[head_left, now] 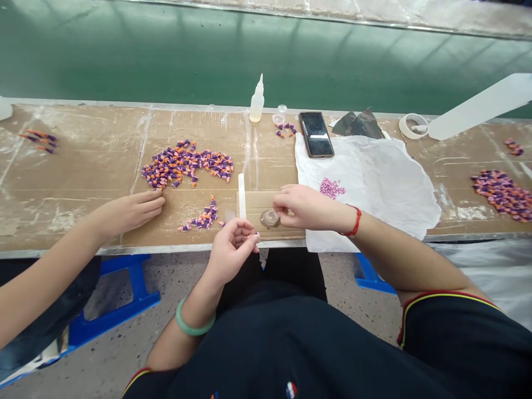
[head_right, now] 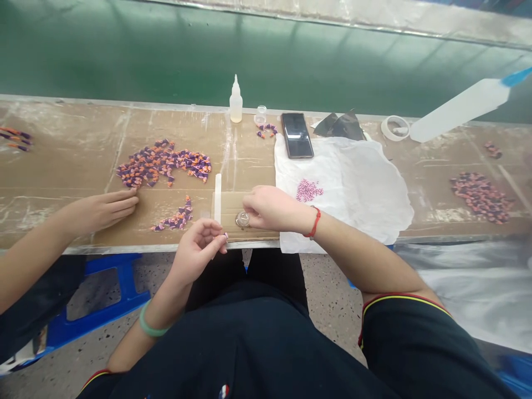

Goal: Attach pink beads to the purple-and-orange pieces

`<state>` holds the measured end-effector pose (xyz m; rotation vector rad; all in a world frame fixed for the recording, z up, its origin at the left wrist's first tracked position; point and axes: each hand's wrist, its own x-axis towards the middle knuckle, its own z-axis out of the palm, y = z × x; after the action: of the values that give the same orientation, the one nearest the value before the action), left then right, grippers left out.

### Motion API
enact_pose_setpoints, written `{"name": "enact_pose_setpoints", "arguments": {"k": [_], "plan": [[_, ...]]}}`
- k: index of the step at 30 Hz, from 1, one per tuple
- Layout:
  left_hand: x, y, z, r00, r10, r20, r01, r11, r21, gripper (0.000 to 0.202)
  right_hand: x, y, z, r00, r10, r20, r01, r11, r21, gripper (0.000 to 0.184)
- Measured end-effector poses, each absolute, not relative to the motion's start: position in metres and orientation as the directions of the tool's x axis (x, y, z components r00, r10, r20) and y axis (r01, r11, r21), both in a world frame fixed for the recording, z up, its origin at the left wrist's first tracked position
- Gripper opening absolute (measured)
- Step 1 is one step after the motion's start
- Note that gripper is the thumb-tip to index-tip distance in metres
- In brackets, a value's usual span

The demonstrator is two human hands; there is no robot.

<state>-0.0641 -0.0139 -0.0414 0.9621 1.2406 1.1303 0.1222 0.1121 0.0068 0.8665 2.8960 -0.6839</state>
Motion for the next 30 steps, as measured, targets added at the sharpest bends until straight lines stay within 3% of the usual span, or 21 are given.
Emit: {"name": "enact_pose_setpoints", "arguments": {"k": [16, 18, 20, 24, 26, 30], "plan": [[-0.064, -0.014, -0.045, 0.005, 0.971, -0.239, -0.148, 0.237, 0.960, 0.013, 0.111, 0.115, 0.012, -0.854, 0.483, -0.192, 0.520, 0.794, -0.315, 0.026], [-0.064, -0.013, -0.043, 0.002, 0.969, -0.249, -0.194, 0.244, 0.950, 0.017, 0.114, 0.114, 0.015, -0.847, 0.506, -0.161, 0.527, 0.766, -0.367, 0.023], [-0.063, -0.012, -0.039, -0.014, 0.967, -0.255, -0.268, 0.242, 0.932, 0.024, 0.117, 0.111, 0.019, -0.827, 0.546, -0.135, 0.532, 0.683, -0.501, 0.017], [-0.059, -0.010, -0.026, -0.034, 0.966, -0.258, -0.433, 0.218, 0.875, 0.036, 0.122, 0.096, 0.031, -0.787, 0.584, -0.198, 0.419, 0.271, -0.866, 0.011], [-0.057, -0.011, -0.019, -0.012, 0.971, -0.240, -0.482, 0.205, 0.852, 0.036, 0.124, 0.088, 0.036, -0.799, 0.555, -0.231, 0.359, 0.132, -0.924, 0.013], [-0.054, -0.014, -0.008, 0.024, 0.981, -0.193, -0.523, 0.177, 0.834, 0.028, 0.125, 0.077, 0.043, -0.825, 0.518, -0.226, 0.337, 0.131, -0.932, 0.017]]}}
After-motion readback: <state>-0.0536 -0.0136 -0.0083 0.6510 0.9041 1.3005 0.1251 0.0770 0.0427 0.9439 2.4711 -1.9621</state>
